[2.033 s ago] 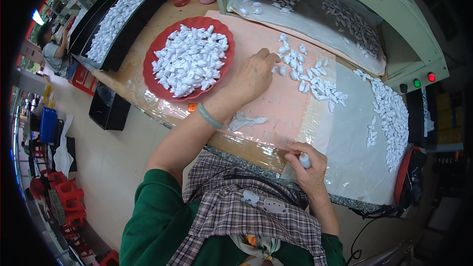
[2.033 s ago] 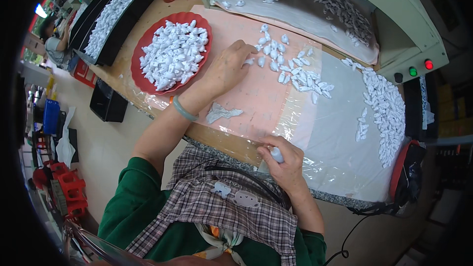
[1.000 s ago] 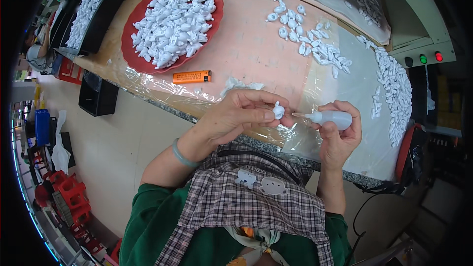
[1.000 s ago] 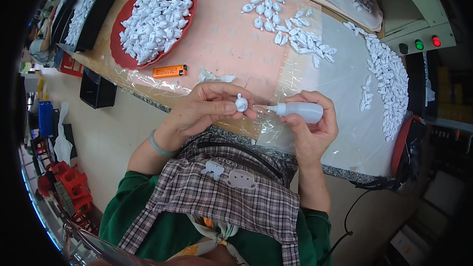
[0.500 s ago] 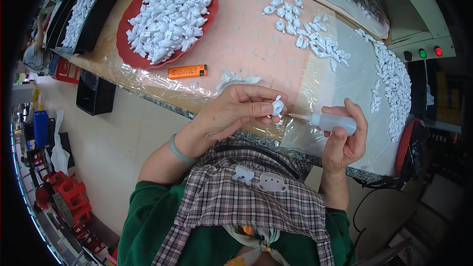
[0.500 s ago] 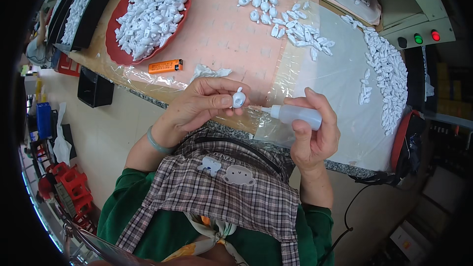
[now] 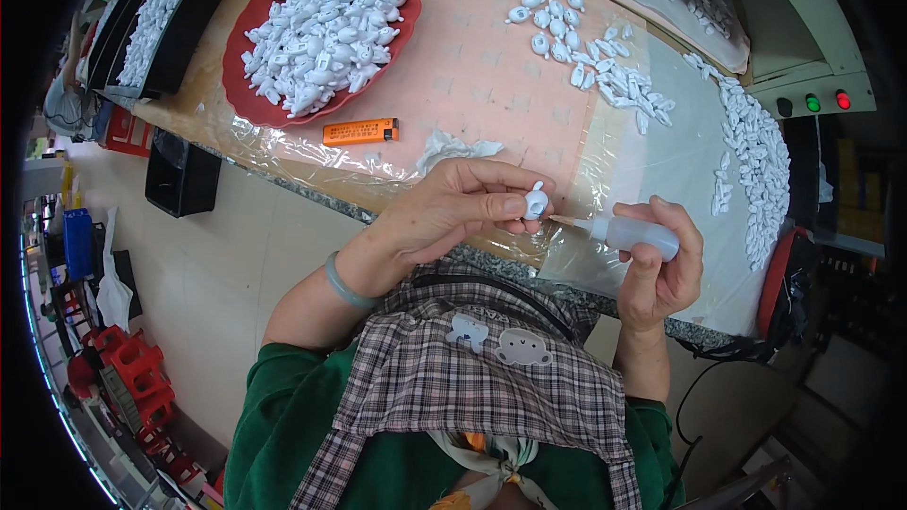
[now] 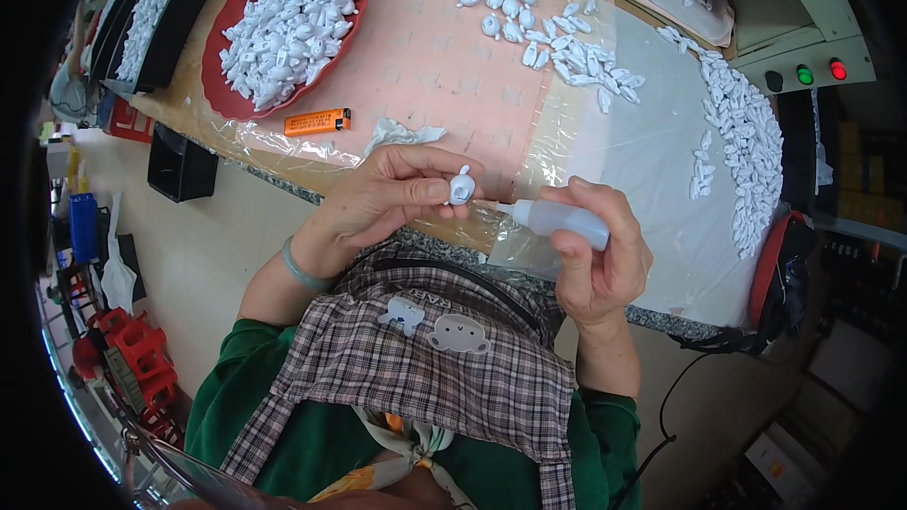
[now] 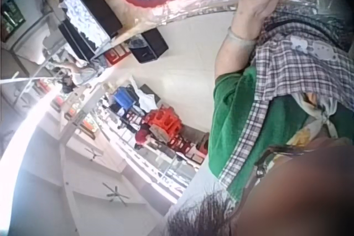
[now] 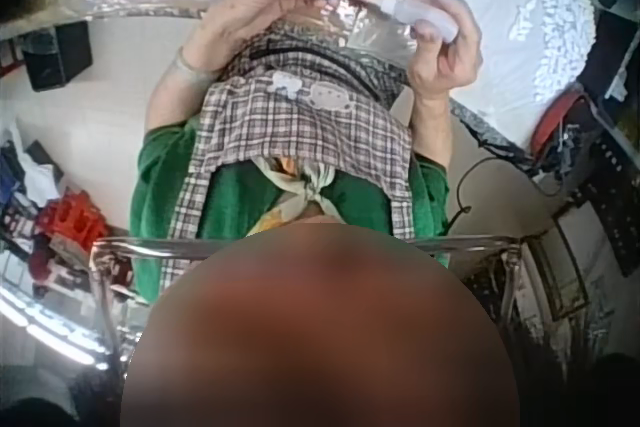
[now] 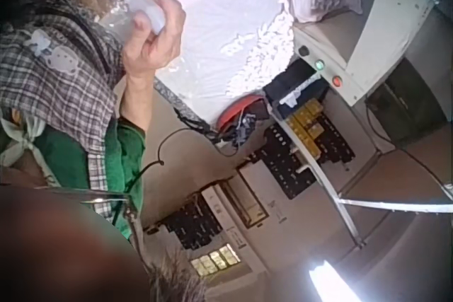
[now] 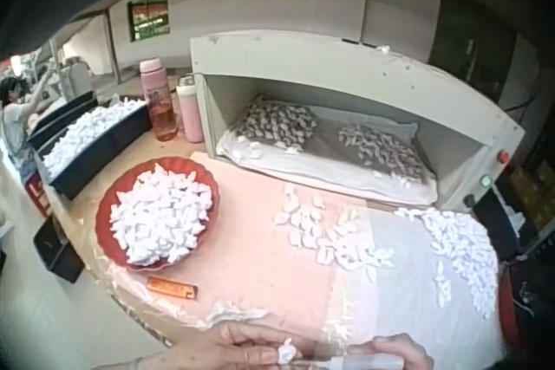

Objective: Applying glue to small white plastic components and organizing them on a workbench.

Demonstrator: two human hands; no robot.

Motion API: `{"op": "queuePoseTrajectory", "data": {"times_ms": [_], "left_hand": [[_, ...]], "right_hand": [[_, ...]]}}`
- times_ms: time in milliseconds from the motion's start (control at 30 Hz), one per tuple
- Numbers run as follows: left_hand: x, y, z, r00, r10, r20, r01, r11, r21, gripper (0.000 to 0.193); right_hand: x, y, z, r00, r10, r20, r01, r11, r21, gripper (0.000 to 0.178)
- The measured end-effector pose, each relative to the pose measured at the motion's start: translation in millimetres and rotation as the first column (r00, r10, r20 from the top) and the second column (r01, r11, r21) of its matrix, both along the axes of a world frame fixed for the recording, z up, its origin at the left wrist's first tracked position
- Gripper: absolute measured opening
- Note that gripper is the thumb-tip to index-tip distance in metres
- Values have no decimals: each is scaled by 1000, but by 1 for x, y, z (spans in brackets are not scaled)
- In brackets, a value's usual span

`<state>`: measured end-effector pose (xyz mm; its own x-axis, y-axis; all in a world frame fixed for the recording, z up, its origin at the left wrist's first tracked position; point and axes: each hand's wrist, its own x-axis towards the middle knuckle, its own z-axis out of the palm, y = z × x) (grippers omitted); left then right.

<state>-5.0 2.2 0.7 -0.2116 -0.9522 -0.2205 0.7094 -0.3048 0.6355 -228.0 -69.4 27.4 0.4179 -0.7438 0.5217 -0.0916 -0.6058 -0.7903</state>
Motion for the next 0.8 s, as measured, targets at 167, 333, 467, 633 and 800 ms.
{"op": "queuePoseTrajectory", "data": {"times_ms": [167, 333, 467, 633, 800], "left_hand": [[0, 0, -2, 1000, -6, 16, 6, 1000, 10, 33], [-2, -1, -3, 999, -31, 17, 31, 999, 7, 30], [-2, -1, 1, 999, -45, 6, 45, 999, 17, 27], [-2, -1, 1, 997, -73, -3, 73, 997, 28, 25], [-2, 0, 1, 997, -79, -15, 80, 996, 38, 24]], "right_hand": [[0, -2, 0, 1000, 26, -11, -26, 1000, -2, 40], [0, -3, -4, 999, 37, 8, -37, 999, 19, 39], [-1, -3, -7, 999, 43, 21, -43, 999, 32, 39], [-2, -3, -9, 998, 40, 42, -42, 998, 50, 39], [-2, -2, -9, 998, 41, 50, -44, 998, 47, 40]]}}
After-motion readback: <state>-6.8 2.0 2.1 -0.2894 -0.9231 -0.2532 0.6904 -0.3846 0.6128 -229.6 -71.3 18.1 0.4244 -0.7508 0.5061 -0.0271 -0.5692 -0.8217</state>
